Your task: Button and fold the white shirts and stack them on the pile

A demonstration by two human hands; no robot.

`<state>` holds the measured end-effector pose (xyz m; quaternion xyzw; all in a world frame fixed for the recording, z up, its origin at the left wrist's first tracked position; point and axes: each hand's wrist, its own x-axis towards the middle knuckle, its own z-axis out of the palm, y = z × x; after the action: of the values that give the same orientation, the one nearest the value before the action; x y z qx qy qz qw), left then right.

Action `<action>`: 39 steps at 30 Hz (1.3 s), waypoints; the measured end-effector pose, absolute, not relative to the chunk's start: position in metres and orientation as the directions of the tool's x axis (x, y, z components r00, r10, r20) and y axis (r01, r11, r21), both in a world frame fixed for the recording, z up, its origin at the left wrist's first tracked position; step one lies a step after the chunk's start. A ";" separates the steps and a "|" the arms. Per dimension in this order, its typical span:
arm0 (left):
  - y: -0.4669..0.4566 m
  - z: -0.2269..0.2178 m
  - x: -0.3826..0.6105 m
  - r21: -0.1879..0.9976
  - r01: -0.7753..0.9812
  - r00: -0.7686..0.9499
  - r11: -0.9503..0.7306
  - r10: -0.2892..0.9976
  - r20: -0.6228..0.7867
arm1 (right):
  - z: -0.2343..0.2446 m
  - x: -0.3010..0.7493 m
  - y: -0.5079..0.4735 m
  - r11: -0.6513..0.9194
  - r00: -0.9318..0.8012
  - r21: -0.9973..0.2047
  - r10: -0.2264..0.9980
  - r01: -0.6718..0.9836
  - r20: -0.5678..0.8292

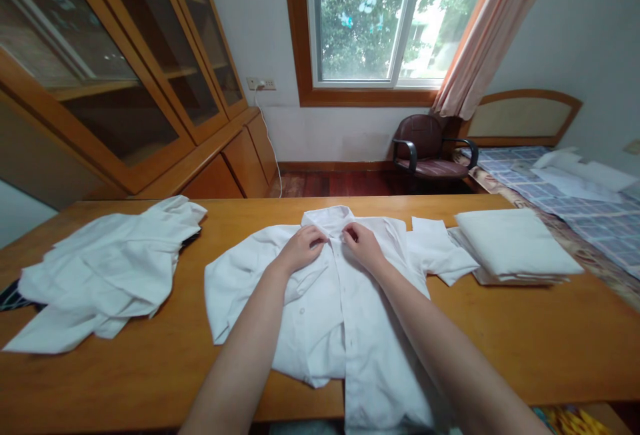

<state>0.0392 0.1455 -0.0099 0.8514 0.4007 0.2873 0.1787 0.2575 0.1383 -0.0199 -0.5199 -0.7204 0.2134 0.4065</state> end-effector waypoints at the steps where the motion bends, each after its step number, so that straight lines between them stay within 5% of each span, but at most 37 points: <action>1: 0.145 -0.010 0.038 0.522 0.590 0.518 -0.616 0.785 0.341 | -0.018 0.257 0.135 0.391 -0.159 -0.699 0.913 0.598 0.375; 7: 0.143 -0.011 0.037 0.445 0.640 0.527 -0.626 0.780 0.338 | -0.008 0.249 0.101 0.459 -0.360 -0.487 0.888 0.743 0.287; 14: 0.146 -0.017 0.035 0.352 0.734 0.478 -0.581 0.810 0.341 | 0.000 0.232 0.073 0.394 -0.357 -0.221 0.915 0.892 0.187; 19: 0.149 -0.022 0.035 0.278 0.815 0.413 -0.508 0.846 0.338 | 0.013 0.224 0.065 0.307 -0.306 -0.138 0.952 0.942 0.026; 24: 0.151 -0.024 0.034 0.266 0.817 0.408 -0.511 0.840 0.357 | 0.024 0.222 0.065 0.287 -0.299 -0.128 0.950 0.949 -0.086; 34: 0.149 -0.026 0.033 0.261 0.802 0.417 -0.538 0.816 0.401 | 0.032 0.241 0.077 0.436 -0.474 -0.350 0.880 0.829 -0.026; 39: 0.147 -0.023 0.034 0.289 0.783 0.409 -0.550 0.806 0.427 | 0.030 0.241 0.087 0.377 -0.419 -0.428 0.908 0.821 -0.004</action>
<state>0.0336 0.1472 -0.0233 0.8391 0.4736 0.2668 0.0216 0.2406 0.0867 0.0302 -0.5261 -0.8216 0.1860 0.1165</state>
